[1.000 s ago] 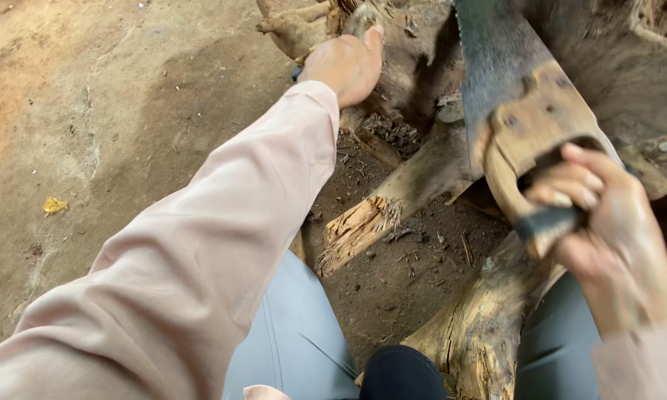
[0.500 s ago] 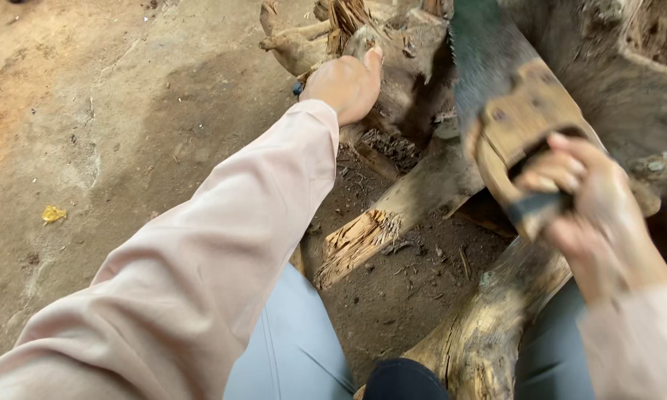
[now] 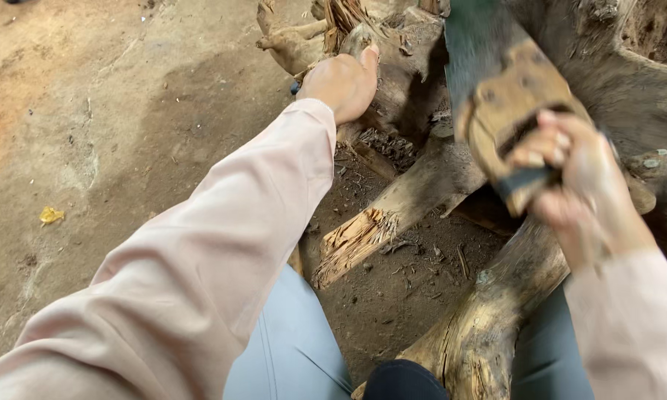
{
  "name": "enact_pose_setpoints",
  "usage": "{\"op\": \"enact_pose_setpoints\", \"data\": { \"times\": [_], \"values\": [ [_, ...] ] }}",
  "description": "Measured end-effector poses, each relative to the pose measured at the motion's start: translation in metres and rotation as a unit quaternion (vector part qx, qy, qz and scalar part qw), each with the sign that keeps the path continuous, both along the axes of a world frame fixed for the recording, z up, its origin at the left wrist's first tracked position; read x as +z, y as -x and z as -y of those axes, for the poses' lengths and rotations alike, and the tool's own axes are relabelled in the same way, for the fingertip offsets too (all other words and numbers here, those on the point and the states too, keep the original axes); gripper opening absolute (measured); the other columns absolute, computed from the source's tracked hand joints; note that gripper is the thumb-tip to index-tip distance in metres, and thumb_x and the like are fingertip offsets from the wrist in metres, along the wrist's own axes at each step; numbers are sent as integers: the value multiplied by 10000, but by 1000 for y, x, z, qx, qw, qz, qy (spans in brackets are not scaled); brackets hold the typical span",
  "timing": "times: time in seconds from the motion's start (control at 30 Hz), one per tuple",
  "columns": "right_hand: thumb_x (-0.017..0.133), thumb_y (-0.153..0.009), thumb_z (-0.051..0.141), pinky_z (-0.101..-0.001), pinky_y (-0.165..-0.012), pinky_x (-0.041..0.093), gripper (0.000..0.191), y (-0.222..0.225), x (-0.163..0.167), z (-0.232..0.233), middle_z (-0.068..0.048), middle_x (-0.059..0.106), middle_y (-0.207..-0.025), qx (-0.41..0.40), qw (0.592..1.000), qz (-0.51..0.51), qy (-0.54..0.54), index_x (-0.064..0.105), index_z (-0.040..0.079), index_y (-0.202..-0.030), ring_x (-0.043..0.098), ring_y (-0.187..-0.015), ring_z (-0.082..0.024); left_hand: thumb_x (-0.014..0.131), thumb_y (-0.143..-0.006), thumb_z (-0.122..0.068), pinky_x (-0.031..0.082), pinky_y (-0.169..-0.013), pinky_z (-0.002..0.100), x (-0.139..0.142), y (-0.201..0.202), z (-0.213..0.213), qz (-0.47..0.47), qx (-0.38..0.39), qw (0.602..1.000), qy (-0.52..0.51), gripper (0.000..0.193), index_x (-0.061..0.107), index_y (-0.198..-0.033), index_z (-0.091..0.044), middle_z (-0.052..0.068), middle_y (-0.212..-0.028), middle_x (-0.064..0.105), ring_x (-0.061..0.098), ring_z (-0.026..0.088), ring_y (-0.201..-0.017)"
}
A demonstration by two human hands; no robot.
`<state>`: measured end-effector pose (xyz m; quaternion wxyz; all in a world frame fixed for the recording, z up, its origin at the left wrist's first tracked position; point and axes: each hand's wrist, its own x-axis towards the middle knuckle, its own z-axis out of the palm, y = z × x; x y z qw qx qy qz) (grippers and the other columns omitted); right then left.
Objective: The person uses a hand saw to cut a branch off a large log. They hold the log steady with one hand while sawing with the other, then briefly switch to a machete to clear debris before resuming sawing.
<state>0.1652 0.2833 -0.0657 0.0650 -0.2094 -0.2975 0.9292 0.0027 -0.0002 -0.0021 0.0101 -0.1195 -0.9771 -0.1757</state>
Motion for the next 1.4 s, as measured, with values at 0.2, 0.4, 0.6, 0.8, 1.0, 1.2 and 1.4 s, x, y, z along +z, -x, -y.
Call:
{"op": "enact_pose_setpoints", "data": {
  "times": [0.2,0.4,0.6,0.8,1.0,1.2,1.4],
  "values": [
    [561,-1095,71,-189,-523,368,280,-84,31,18,119,379,-610,7,1000,16,19,466,156,-846,337,-483,-3,137,-1075,-468,486,-1005,531,-2,7,0,-1,-28,999,41,784,698,-1061,80,326,-1057,698,673,475,-1046],
    [586,-1055,-17,-241,-514,385,307,59,-1,3,52,437,-605,7,997,-45,63,449,114,-813,386,-493,-59,190,-1032,-508,473,-981,538,-4,6,-2,22,22,1000,-6,747,685,-1074,50,316,-1081,676,658,465,-1058],
    [596,-1023,71,-218,-486,394,266,-44,19,28,101,397,-559,-35,996,57,52,468,152,-804,351,-449,-17,132,-1065,-482,499,-984,510,-5,13,0,35,5,999,15,768,663,-1101,72,330,-1094,683,691,450,-1052],
    [585,-1043,55,-200,-473,360,260,-60,31,36,99,375,-572,-36,998,43,34,469,138,-826,353,-457,-27,150,-1062,-471,472,-1032,526,-12,16,-4,1,-9,1000,23,745,684,-1120,44,315,-1146,681,652,469,-1109],
    [556,-1025,3,-241,-481,399,261,69,1,19,63,405,-552,-10,997,-17,75,498,106,-792,353,-439,-55,169,-1026,-496,452,-1004,530,-6,12,0,35,13,999,-25,730,650,-1129,43,301,-1159,649,638,456,-1097],
    [538,-1065,46,-195,-465,356,281,-71,6,37,114,361,-570,-23,998,19,60,461,155,-819,320,-445,-14,136,-1080,-458,476,-1059,508,-1,4,-4,25,-6,999,21,762,709,-1099,43,299,-1142,704,666,460,-1119],
    [554,-1009,14,-230,-452,385,354,32,22,31,64,399,-527,-20,999,9,33,404,154,-720,334,-422,-63,157,-1047,-473,475,-1023,512,3,-1,-4,23,6,1000,-8,731,681,-1124,31,292,-1172,675,652,448,-1122]
  ]
}}
